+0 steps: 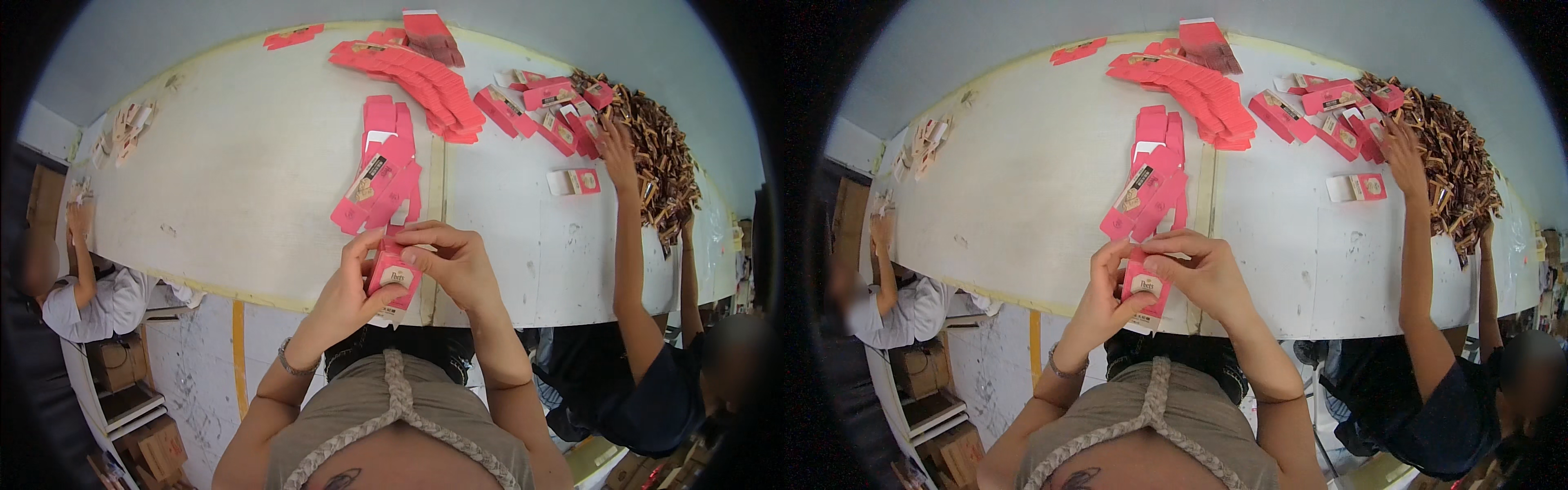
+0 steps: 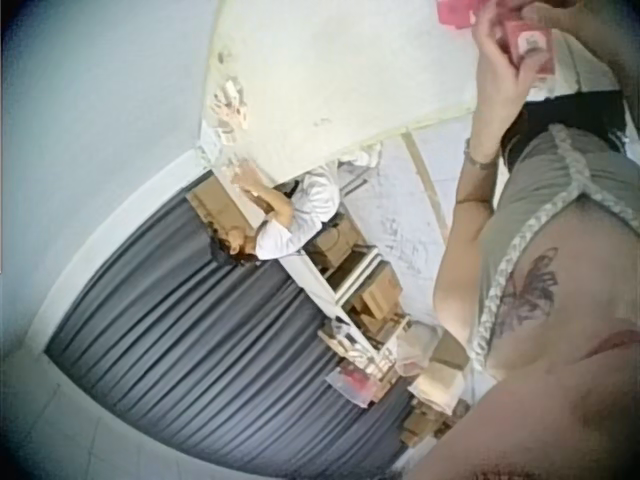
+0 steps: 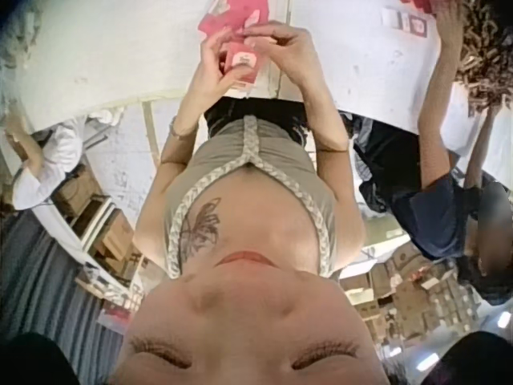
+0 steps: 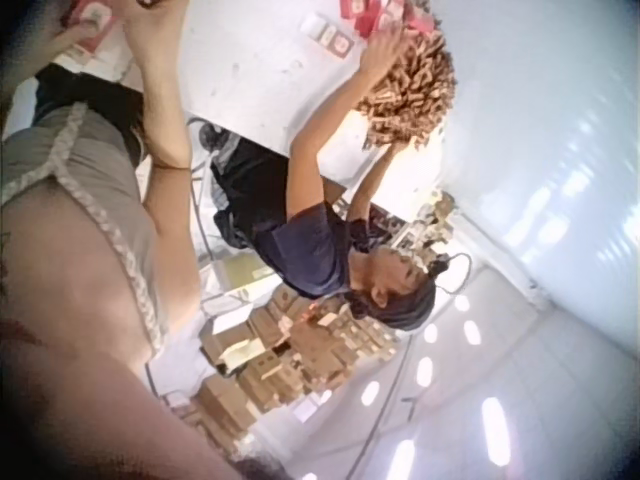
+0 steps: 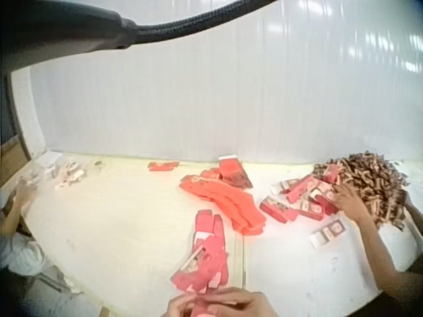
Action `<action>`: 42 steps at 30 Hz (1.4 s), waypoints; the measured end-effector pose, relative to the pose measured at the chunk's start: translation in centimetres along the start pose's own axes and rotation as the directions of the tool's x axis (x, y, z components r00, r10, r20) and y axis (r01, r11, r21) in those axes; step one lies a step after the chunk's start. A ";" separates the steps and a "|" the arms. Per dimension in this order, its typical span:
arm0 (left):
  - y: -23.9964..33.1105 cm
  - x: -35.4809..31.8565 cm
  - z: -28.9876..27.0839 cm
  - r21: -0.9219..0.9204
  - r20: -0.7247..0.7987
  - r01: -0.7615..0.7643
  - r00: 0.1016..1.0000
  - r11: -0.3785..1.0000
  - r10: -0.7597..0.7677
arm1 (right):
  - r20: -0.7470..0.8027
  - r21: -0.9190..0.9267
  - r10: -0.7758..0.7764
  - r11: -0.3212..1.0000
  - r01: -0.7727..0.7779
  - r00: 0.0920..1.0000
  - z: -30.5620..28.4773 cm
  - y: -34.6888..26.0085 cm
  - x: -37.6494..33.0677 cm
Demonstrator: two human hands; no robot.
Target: The person folds flat pink and white cardboard pieces into small rectangular boxes by hand. They repeatedly pick up a flat piece, fold the sides, and place the finished box on a growing stack on the table.
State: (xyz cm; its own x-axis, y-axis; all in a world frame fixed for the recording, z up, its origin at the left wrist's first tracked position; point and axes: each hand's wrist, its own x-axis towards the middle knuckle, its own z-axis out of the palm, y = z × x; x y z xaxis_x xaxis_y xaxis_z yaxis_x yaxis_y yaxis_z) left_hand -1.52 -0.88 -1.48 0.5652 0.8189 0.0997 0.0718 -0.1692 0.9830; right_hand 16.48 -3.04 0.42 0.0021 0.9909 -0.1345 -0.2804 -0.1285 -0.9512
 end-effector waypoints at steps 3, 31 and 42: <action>0.3 0.0 -0.3 0.073 0.052 -0.010 0.999 0.997 0.006 | -0.006 0.014 0.006 1.000 -0.006 1.000 -0.3 0.6 -0.1; -5.2 8.1 -0.4 0.806 -0.297 0.182 0.948 0.564 0.118 | -0.234 -0.819 -0.486 0.566 0.099 0.842 -3.5 6.4 3.8; -4.8 6.4 0.9 0.523 -0.263 -0.119 0.919 0.844 0.293 | -0.374 -0.716 -0.331 0.697 -0.043 0.866 -3.2 6.3 4.5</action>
State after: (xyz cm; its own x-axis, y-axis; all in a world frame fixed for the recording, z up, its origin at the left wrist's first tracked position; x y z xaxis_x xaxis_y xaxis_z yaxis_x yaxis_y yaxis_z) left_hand 2.47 4.67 -5.70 0.3249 0.8474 0.4200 0.4229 -0.5274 0.7369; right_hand 17.77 0.49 -7.09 0.4540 0.8861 0.0940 0.4916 -0.1611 -0.8558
